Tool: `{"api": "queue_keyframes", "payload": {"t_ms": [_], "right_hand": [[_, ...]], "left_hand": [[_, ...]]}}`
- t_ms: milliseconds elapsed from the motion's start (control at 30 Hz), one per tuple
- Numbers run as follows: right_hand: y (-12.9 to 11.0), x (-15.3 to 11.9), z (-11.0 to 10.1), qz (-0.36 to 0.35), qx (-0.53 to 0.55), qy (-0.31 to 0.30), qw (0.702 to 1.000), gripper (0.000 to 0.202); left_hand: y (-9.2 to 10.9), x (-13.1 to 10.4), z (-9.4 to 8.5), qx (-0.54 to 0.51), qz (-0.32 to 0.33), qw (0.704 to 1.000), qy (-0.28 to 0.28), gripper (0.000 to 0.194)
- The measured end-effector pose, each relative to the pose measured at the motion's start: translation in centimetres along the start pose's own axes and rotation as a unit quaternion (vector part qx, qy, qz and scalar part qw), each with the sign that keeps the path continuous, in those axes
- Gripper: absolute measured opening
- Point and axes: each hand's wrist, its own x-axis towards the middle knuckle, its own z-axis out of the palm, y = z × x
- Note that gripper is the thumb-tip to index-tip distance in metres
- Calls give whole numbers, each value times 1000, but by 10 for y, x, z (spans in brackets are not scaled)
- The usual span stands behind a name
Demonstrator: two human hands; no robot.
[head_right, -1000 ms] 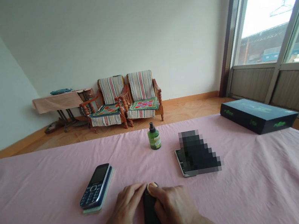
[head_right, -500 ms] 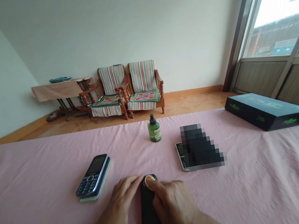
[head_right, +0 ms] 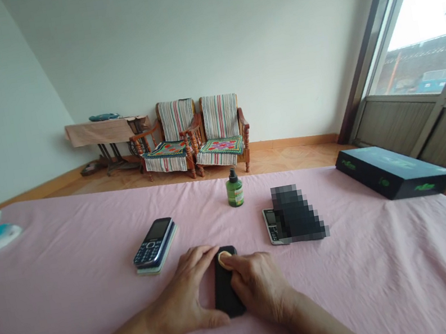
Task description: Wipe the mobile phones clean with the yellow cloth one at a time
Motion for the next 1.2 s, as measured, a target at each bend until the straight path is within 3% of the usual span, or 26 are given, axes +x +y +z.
{"api": "queue_keyframes", "payload": {"t_ms": [233, 500, 600, 733, 933, 1200], "right_hand": [[3, -7, 3, -31, -50, -9, 998, 42], [4, -3, 10, 5, -95, -4, 995, 43], [-2, -2, 3, 14, -87, -10, 996, 38], [-7, -5, 1, -12, -58, -47, 997, 24], [1, 0, 5, 15, -78, 33, 996, 29], [-9, 2, -6, 44, -72, 22, 996, 15]], "left_hand": [[3, 0, -2, 10, 2, 1000, -4, 104], [-10, -4, 3, -3, 5, 1000, -6, 105], [-14, -5, 5, -5, -7, 1000, -20, 112], [-15, -5, 8, 0, -16, 1000, 6, 110], [-20, -3, 9, 1, -9, 1000, 8, 109], [-14, -5, 5, 4, -17, 1000, -21, 110]]}}
